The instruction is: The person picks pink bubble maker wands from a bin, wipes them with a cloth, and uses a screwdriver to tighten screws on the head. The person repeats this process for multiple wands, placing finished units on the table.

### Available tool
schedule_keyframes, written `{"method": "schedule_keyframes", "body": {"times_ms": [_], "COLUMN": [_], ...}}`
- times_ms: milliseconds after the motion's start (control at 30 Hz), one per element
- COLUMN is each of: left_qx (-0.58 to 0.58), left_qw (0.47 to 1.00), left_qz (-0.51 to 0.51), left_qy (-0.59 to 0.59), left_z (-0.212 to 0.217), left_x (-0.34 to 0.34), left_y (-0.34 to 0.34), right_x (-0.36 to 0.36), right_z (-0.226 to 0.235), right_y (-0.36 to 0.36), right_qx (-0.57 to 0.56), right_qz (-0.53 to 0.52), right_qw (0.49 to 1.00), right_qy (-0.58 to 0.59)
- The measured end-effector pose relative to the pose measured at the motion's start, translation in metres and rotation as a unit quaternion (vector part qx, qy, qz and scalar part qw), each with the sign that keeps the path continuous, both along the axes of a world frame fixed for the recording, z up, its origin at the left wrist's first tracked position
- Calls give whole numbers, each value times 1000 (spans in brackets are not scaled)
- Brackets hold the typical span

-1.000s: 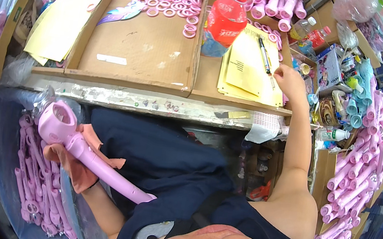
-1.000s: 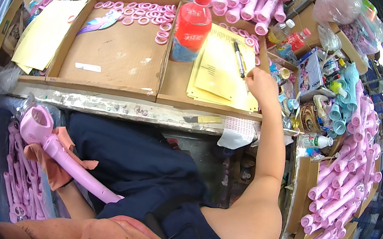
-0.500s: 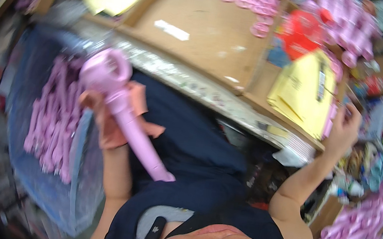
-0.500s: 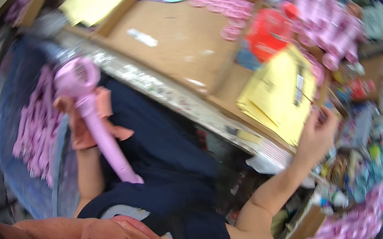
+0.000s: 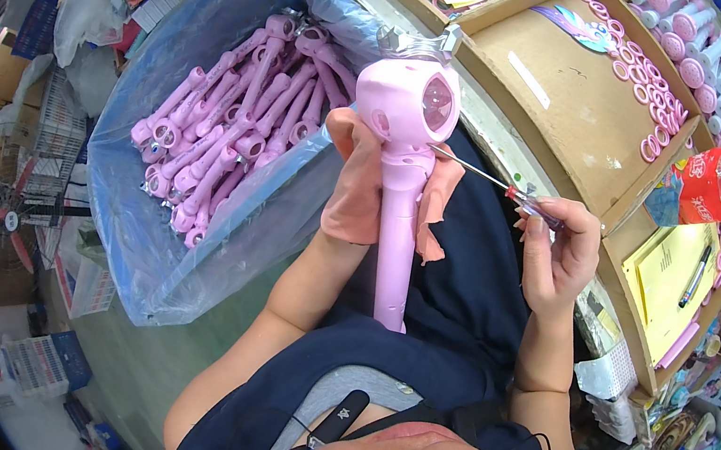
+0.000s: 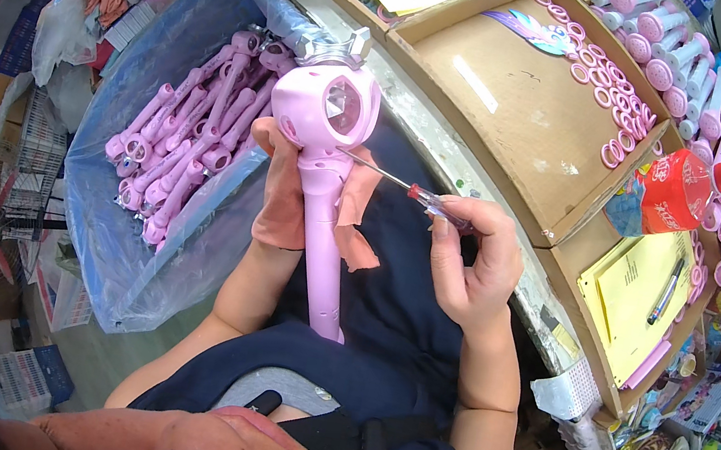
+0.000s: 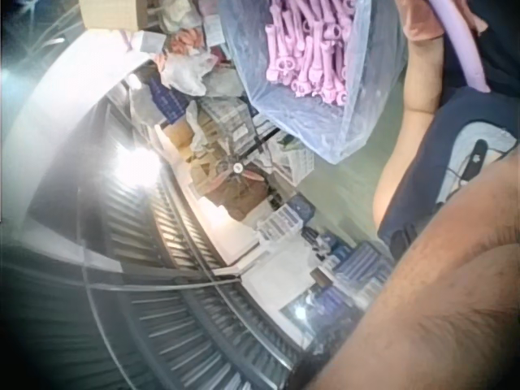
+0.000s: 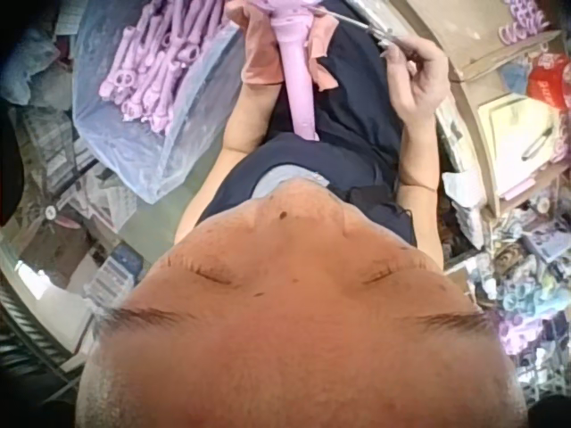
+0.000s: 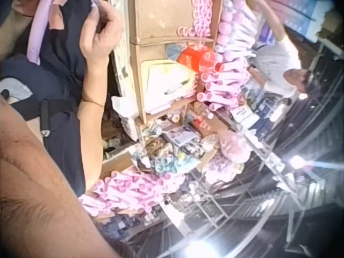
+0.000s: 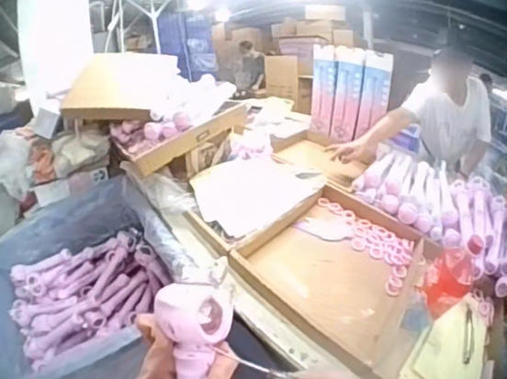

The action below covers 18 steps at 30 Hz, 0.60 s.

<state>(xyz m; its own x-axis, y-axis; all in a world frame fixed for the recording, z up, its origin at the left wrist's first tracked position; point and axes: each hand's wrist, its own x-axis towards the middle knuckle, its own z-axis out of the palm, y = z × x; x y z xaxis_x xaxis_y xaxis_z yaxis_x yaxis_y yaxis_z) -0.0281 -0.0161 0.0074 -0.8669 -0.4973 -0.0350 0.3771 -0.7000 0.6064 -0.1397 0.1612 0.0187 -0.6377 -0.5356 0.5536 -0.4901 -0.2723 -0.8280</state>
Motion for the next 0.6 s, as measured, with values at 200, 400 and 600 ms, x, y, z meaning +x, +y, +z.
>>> {"method": "schedule_keyframes", "body": {"times_ms": [200, 400, 600], "left_qx": [-62, -56, -157], "left_qw": [992, 997, 981], "left_qz": [102, 51, 102], "left_qy": [-50, -24, -56], "left_z": [7, 13, 28], "left_x": [2, 4, 3], "left_y": [5, 1, -5], "right_x": [0, -3, -15], "right_z": [6, 8, 3], "right_y": [3, -6, -13], "right_qx": [22, 15, 74], "right_qz": [-7, 37, 3], "right_qw": [1000, 995, 996], "right_qy": [2, -87, 58]}}
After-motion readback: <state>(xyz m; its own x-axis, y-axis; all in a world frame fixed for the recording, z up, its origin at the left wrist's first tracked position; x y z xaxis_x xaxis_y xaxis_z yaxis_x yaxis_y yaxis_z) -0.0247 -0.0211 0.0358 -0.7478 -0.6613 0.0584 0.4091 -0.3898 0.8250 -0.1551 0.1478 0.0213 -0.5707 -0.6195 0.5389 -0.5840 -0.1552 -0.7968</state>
